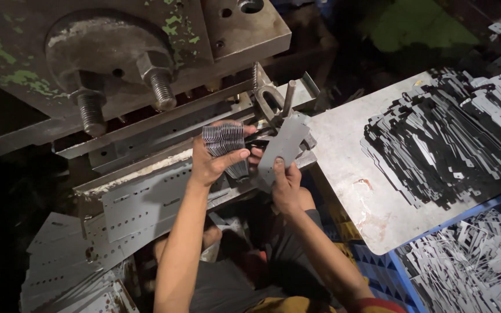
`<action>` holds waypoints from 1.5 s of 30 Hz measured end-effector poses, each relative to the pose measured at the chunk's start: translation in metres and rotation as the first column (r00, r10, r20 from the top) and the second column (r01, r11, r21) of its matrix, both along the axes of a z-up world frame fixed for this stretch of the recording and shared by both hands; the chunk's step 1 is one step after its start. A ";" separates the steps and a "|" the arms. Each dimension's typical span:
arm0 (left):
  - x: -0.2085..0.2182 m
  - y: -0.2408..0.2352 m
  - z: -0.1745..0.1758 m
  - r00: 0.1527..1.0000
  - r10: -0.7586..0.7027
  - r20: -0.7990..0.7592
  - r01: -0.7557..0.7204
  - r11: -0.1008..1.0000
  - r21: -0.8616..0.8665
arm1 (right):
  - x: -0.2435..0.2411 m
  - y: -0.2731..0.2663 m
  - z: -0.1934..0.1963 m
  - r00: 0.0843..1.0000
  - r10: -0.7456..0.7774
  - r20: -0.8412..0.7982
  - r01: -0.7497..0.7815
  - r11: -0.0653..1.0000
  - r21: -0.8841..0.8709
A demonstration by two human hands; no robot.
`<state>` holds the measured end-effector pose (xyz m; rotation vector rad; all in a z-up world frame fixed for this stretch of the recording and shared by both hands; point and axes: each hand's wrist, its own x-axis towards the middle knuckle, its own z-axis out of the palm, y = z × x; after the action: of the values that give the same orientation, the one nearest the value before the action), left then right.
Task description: Stamping or punching holes into metal plates using an industrial press machine.
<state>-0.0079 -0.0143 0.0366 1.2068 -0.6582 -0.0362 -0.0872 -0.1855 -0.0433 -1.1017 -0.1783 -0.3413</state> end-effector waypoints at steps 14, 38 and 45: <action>-0.004 0.000 -0.002 1.000 0.005 -0.004 -0.005 1.000 -0.028 | -0.118 -0.133 -0.075 0.763 -0.441 -0.472 0.472 0.880 -0.059; -0.012 0.001 -0.001 0.997 0.079 0.026 -0.080 0.995 0.063 | -0.036 0.009 0.026 0.940 -0.324 -0.111 0.216 0.813 -0.540; -0.017 -0.008 0.011 0.997 0.071 -0.009 -0.072 0.997 -0.043 | 0.014 0.038 0.005 0.931 -0.102 0.351 0.335 0.623 -0.707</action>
<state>-0.0253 -0.0223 0.0471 1.1874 -0.6063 0.0332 -0.0727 -0.1472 -0.0384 -1.9351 -0.4720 -0.6869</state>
